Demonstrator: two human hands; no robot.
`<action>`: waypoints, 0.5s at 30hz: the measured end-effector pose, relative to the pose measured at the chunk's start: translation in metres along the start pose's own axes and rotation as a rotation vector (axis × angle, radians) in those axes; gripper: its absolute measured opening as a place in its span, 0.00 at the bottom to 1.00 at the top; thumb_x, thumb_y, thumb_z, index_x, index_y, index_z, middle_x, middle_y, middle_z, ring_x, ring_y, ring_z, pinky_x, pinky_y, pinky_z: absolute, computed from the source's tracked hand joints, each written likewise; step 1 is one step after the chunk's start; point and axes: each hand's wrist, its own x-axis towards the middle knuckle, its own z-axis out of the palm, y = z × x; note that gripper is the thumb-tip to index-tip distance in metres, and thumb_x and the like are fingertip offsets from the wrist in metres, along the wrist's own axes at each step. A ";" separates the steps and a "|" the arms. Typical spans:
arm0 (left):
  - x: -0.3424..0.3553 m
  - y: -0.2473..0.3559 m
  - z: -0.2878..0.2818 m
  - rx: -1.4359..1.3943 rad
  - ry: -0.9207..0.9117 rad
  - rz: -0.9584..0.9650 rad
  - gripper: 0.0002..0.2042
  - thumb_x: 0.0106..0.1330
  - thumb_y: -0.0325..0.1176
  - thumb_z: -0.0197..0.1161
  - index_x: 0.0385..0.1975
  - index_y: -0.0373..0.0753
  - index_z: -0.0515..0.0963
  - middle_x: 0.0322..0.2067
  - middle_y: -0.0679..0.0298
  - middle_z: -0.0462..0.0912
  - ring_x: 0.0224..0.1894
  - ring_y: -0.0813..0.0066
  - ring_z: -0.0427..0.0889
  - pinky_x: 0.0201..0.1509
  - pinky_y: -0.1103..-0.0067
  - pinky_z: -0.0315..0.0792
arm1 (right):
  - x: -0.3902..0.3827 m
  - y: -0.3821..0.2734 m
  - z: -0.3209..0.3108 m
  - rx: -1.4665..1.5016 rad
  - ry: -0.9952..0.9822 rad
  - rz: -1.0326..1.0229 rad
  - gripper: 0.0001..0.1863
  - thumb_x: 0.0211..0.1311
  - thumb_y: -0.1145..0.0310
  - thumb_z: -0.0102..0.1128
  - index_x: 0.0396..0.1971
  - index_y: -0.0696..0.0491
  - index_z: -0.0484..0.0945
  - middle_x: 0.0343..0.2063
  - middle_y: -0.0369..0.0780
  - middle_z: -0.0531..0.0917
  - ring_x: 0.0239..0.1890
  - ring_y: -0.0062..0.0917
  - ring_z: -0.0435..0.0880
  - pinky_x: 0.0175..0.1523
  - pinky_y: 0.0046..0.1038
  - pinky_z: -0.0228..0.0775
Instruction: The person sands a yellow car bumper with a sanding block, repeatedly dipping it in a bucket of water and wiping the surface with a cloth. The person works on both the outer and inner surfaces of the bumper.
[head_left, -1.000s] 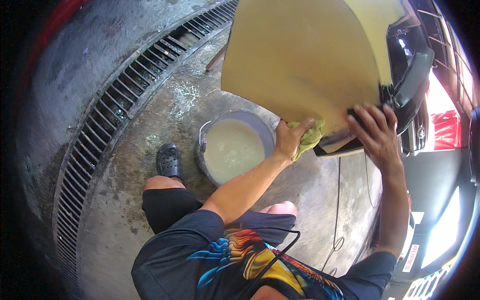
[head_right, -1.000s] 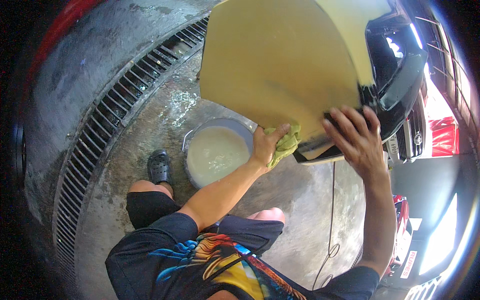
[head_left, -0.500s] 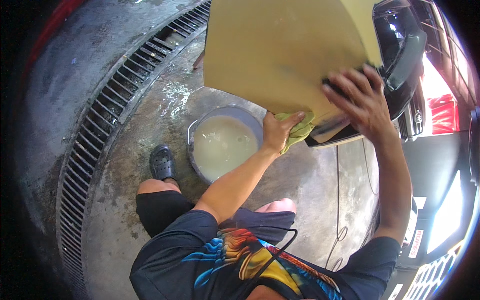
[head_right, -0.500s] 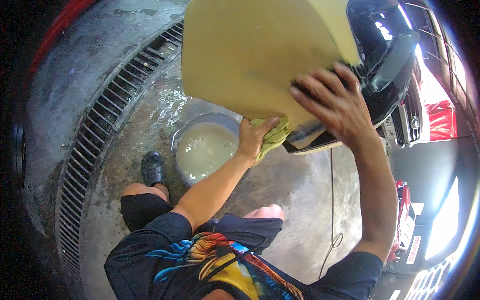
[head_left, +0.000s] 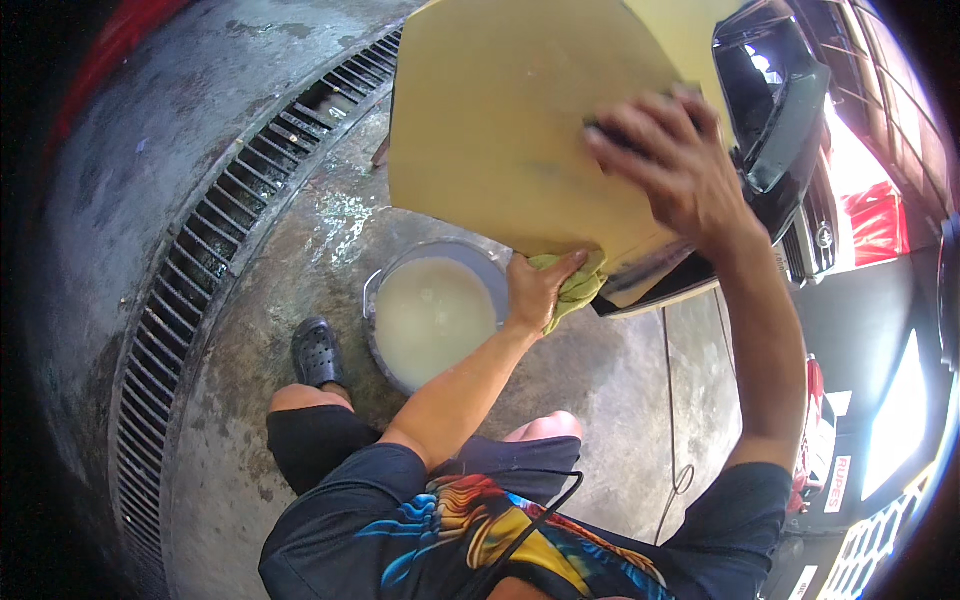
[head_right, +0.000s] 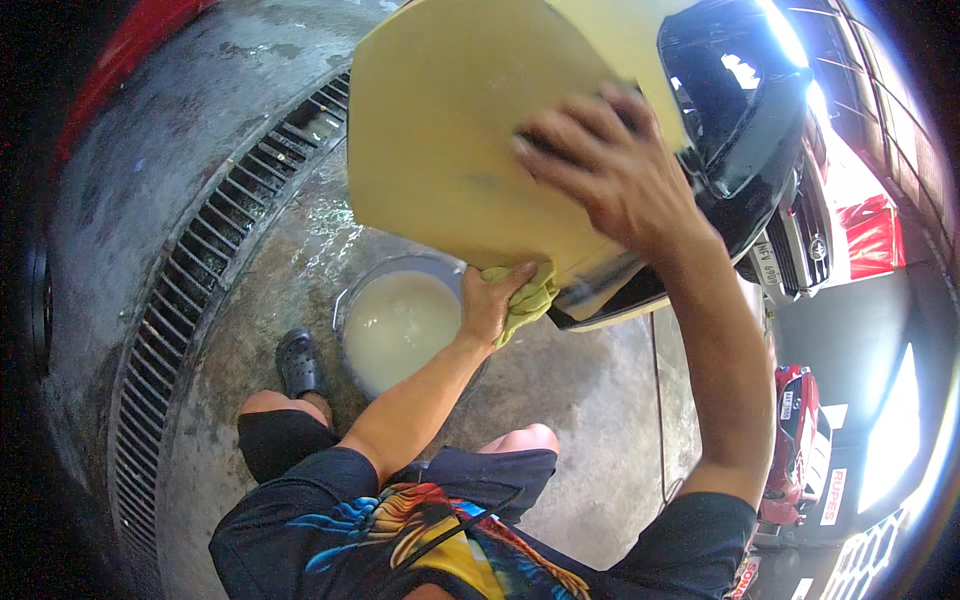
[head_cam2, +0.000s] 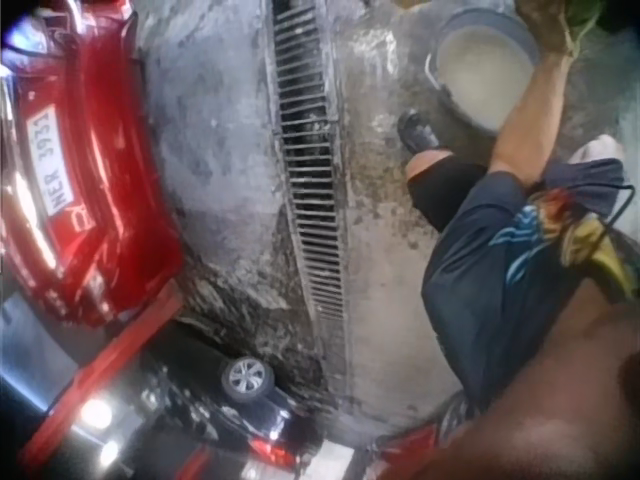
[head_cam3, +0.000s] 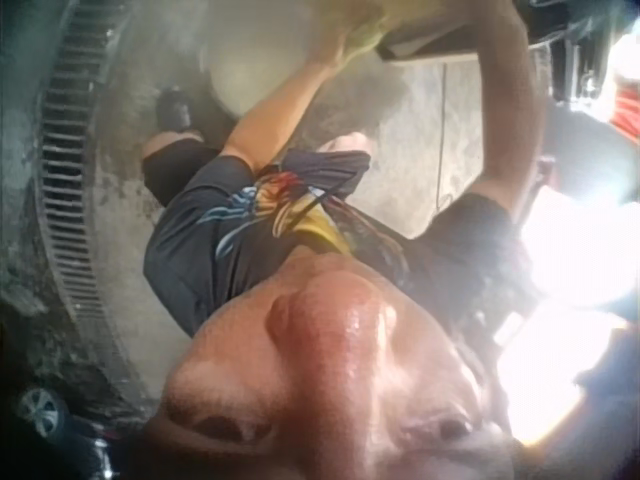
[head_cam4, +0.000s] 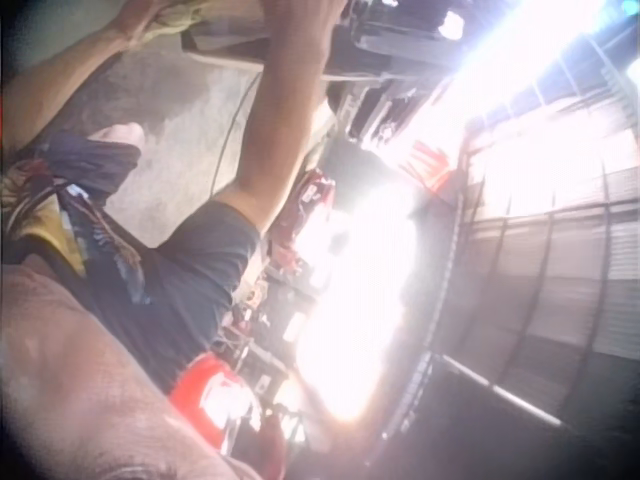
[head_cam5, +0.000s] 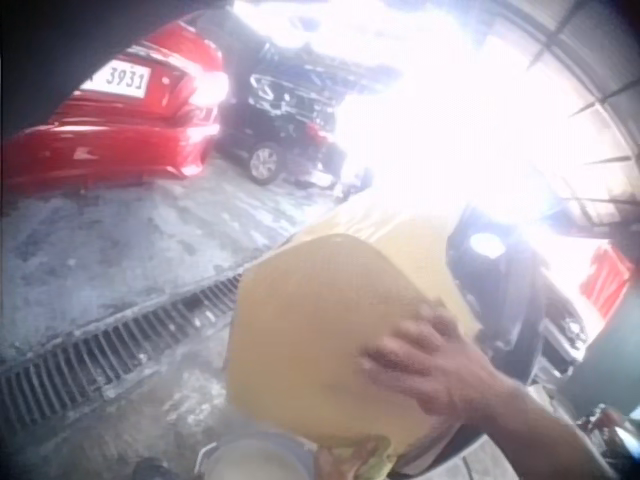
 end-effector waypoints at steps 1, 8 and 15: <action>0.001 0.000 0.001 -0.004 0.000 0.002 0.14 0.69 0.24 0.74 0.52 0.29 0.81 0.44 0.54 0.89 0.39 0.67 0.92 0.42 0.72 0.90 | -0.019 -0.008 -0.009 -0.025 -0.026 -0.009 0.28 0.58 0.65 0.65 0.62 0.39 0.83 0.62 0.32 0.81 0.67 0.28 0.76 0.76 0.44 0.58; -0.001 0.000 0.002 -0.008 -0.028 0.009 0.14 0.70 0.25 0.74 0.51 0.29 0.81 0.42 0.53 0.89 0.37 0.65 0.92 0.39 0.71 0.89 | -0.045 -0.007 -0.001 0.058 -0.041 0.056 0.26 0.59 0.71 0.68 0.60 0.40 0.86 0.60 0.34 0.83 0.64 0.32 0.79 0.71 0.45 0.59; 0.000 0.002 -0.005 0.002 -0.052 0.009 0.14 0.69 0.26 0.75 0.51 0.30 0.81 0.43 0.55 0.90 0.39 0.68 0.91 0.42 0.73 0.89 | 0.049 0.026 0.002 -0.037 0.120 0.101 0.30 0.58 0.71 0.68 0.63 0.38 0.82 0.60 0.34 0.82 0.65 0.33 0.78 0.69 0.46 0.62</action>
